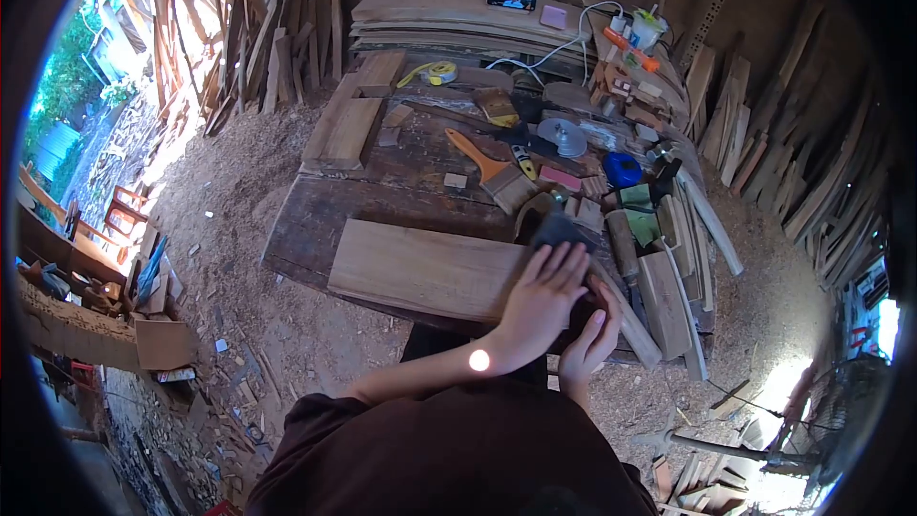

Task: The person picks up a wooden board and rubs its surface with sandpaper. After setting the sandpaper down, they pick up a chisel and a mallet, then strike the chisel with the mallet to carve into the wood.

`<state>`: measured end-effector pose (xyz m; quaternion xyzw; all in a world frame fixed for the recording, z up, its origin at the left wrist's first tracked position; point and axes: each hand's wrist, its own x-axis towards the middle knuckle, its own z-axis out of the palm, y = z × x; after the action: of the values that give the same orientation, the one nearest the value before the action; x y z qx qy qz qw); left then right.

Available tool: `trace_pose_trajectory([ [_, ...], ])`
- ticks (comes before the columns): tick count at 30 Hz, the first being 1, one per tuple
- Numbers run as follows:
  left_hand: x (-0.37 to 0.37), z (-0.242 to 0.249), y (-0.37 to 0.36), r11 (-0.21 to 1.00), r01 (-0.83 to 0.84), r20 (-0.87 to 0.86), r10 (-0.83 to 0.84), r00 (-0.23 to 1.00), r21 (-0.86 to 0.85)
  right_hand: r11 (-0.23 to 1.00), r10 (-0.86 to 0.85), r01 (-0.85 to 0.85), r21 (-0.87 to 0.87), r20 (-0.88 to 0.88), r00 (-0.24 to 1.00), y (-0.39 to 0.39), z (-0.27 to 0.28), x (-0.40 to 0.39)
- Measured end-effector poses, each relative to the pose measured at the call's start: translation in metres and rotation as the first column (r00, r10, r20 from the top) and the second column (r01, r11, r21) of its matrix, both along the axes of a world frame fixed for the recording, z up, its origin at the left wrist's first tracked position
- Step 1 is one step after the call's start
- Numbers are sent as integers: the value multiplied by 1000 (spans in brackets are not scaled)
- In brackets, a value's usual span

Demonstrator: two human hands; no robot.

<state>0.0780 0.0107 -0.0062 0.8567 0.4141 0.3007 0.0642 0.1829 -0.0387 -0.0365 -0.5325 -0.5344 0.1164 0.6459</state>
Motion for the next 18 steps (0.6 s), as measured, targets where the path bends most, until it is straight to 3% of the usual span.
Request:
trace_pose_trajectory([
  [2, 8, 1, -1, 999, 53, 31, -53, 998, 13, 999, -34, 34, -8, 63, 997, -1, 1, 3],
  [4, -3, 3, -2, 999, 35, 95, -38, 995, 29, 1000, -23, 23, 2, 0, 1000, 0, -4, 4],
  [7, -54, 8, -6, 992, -125, -64, 127, 990, 27, 999, 21, -20, 30, -57, 998, 1, 4, -1],
  [9, -99, 21, -12, 957, -285, -30, 284, 958, -52, 998, 47, -44, 41, -56, 997, 1, 3, 0],
  [11, -147, 16, -12, 886, -463, -88, 463, 882, 22, 999, 43, -45, 15, 110, 993, 1, 1, 3],
  [12, -165, 14, -13, 882, -471, -95, 470, 877, 19, 999, 52, -54, 9, 105, 993, 1, 1, 3],
  [14, -191, 15, -13, 760, -648, -99, 650, 753, 55, 998, 55, -56, 2, 127, 990, 0, 3, 1],
  [17, -177, 13, -9, 777, -626, -124, 630, 767, 67, 999, 50, -50, -7, 146, 988, 1, 1, 0],
  [18, -160, 17, -7, 835, -550, -103, 548, 830, 13, 999, 40, -39, -9, 166, 985, 1, 2, 1],
])
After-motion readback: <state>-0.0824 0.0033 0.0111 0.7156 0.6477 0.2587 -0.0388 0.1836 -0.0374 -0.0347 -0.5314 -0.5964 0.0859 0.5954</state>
